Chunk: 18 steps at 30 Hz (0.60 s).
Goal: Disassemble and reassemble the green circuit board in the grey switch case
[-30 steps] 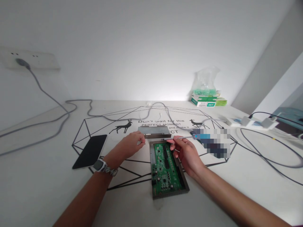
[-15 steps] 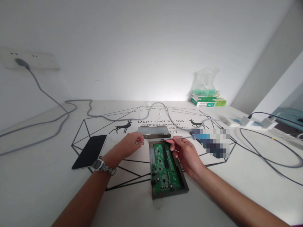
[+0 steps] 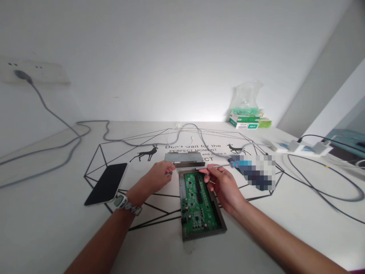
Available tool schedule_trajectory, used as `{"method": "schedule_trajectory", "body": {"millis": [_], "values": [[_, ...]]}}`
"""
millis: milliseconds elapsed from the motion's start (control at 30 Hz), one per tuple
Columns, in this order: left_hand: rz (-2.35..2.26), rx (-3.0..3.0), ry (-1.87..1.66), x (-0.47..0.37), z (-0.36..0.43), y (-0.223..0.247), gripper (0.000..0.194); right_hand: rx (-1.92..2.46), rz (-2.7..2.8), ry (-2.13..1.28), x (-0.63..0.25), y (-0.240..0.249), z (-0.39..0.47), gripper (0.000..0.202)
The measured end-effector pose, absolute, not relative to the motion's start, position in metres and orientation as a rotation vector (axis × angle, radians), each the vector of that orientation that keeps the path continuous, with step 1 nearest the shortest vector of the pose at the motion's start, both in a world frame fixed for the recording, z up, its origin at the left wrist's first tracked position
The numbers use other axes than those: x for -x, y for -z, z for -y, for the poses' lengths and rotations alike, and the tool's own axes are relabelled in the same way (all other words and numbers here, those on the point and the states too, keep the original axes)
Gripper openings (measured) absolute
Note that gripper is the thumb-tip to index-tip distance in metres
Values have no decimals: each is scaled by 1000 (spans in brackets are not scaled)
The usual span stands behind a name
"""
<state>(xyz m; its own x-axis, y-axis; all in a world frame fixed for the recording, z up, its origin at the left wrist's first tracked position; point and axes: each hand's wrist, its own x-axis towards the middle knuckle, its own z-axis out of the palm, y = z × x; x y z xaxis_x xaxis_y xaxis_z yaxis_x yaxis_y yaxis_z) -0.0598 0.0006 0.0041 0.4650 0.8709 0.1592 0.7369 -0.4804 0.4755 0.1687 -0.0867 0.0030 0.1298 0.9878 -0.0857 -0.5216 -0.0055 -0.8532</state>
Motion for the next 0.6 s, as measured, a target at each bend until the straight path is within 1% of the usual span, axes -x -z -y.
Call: {"method": "schedule_trajectory", "body": {"millis": [400,600], "values": [[-1346,-2398,-559,60,1,-9,26,912,677,-1340,-168,-4,88,33],[-1251,-2456,-799,50,4,-13,20,891,665,-1320,-173,-6,86,27]]}}
